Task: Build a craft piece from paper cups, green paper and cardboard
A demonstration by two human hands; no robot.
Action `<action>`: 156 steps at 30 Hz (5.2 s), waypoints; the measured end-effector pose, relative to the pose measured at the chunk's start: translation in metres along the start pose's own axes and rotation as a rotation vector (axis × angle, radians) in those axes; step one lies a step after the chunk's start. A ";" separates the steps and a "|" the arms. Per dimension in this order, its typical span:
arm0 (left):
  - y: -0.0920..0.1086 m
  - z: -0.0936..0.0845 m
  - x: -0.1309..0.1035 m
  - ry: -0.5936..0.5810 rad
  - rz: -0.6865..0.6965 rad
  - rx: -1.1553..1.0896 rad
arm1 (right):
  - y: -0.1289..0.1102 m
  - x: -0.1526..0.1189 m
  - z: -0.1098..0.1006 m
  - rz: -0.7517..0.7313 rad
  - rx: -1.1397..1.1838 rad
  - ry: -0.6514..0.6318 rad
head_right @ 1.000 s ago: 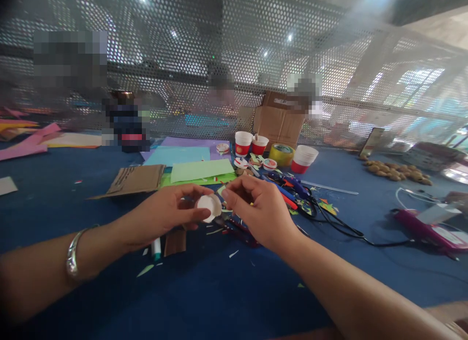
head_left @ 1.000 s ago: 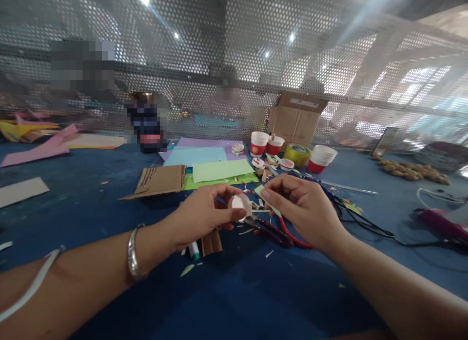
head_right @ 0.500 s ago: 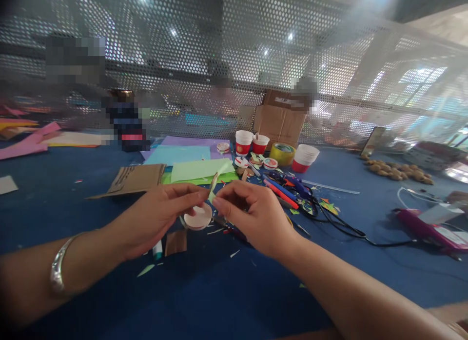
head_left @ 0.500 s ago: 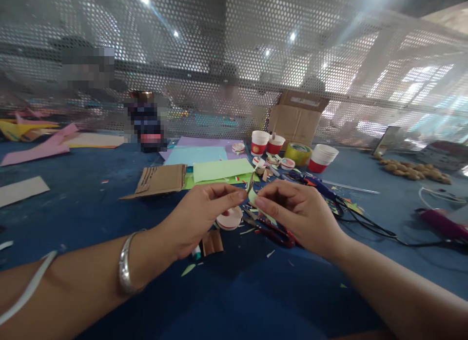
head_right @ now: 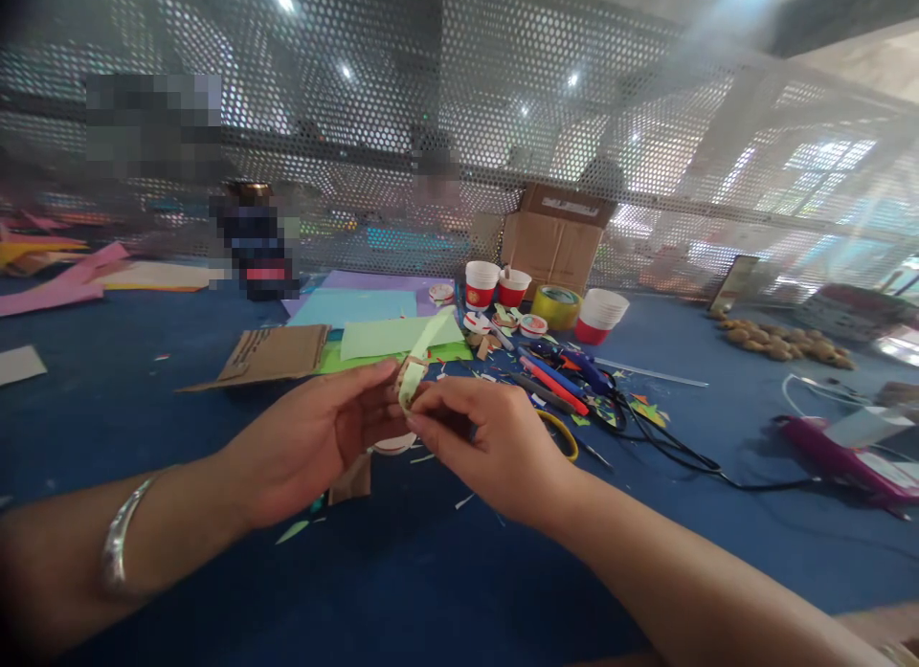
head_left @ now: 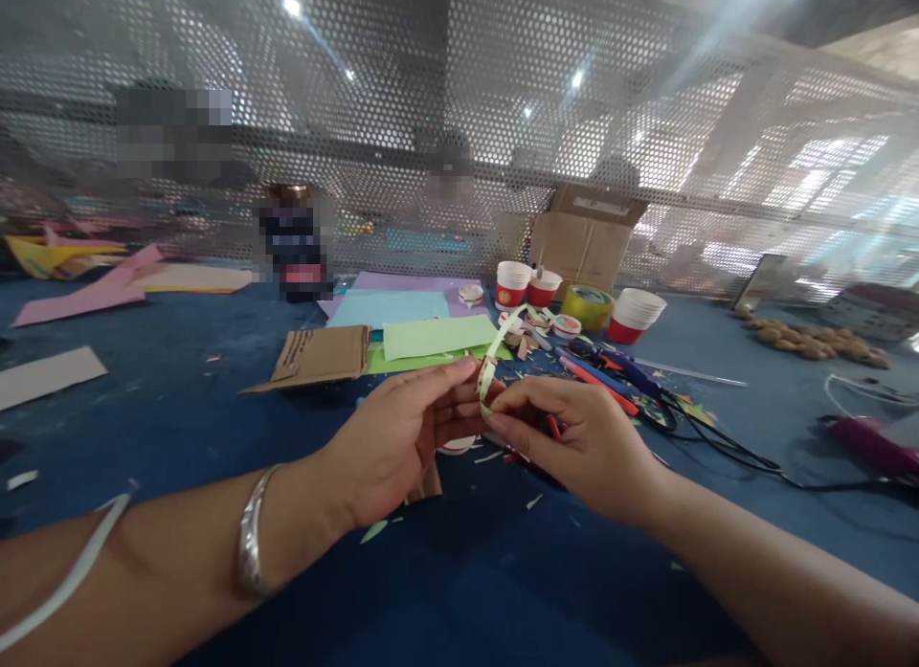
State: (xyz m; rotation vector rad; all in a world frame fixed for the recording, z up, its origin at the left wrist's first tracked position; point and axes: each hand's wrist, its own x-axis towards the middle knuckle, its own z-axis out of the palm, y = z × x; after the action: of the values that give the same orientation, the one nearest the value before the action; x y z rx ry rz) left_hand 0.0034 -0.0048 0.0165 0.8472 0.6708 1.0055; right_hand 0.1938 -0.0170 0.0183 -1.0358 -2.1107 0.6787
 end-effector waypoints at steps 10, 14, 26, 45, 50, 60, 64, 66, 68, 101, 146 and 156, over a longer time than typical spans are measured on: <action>0.001 0.002 -0.001 0.101 -0.112 0.004 | 0.001 0.001 -0.002 -0.039 -0.027 -0.036; 0.002 0.001 0.002 0.104 -0.086 0.049 | 0.003 0.001 -0.001 -0.033 -0.020 -0.047; -0.001 -0.008 0.008 0.172 0.097 0.192 | 0.007 0.005 -0.015 0.134 -0.461 -0.231; 0.003 -0.021 0.018 0.272 0.275 0.305 | 0.008 0.007 -0.028 0.173 -0.427 -0.185; 0.002 -0.019 0.017 0.254 0.221 0.401 | 0.003 0.006 -0.032 0.216 -0.256 -0.107; -0.001 -0.019 0.015 0.187 0.183 0.427 | 0.002 0.005 -0.029 0.214 0.024 0.051; -0.002 -0.015 0.010 0.102 0.128 0.368 | 0.005 0.005 -0.026 0.192 0.027 0.081; -0.002 -0.012 0.008 0.071 0.115 0.341 | 0.005 0.004 -0.025 0.182 0.035 0.065; -0.002 -0.009 0.006 0.044 0.110 0.321 | 0.003 0.003 -0.024 0.171 0.034 0.030; -0.002 -0.010 0.004 -0.039 0.133 0.330 | -0.009 0.002 -0.031 0.145 -0.061 -0.109; 0.001 -0.014 0.006 -0.146 0.034 0.375 | -0.007 0.003 -0.039 0.192 -0.151 -0.190; -0.002 -0.017 0.008 -0.131 0.032 0.356 | -0.003 0.004 -0.035 0.206 -0.085 -0.162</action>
State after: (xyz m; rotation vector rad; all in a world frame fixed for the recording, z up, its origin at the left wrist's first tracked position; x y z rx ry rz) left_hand -0.0063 0.0071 0.0052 1.2276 0.7368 0.8623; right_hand 0.2169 -0.0103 0.0439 -1.2971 -2.2063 0.8017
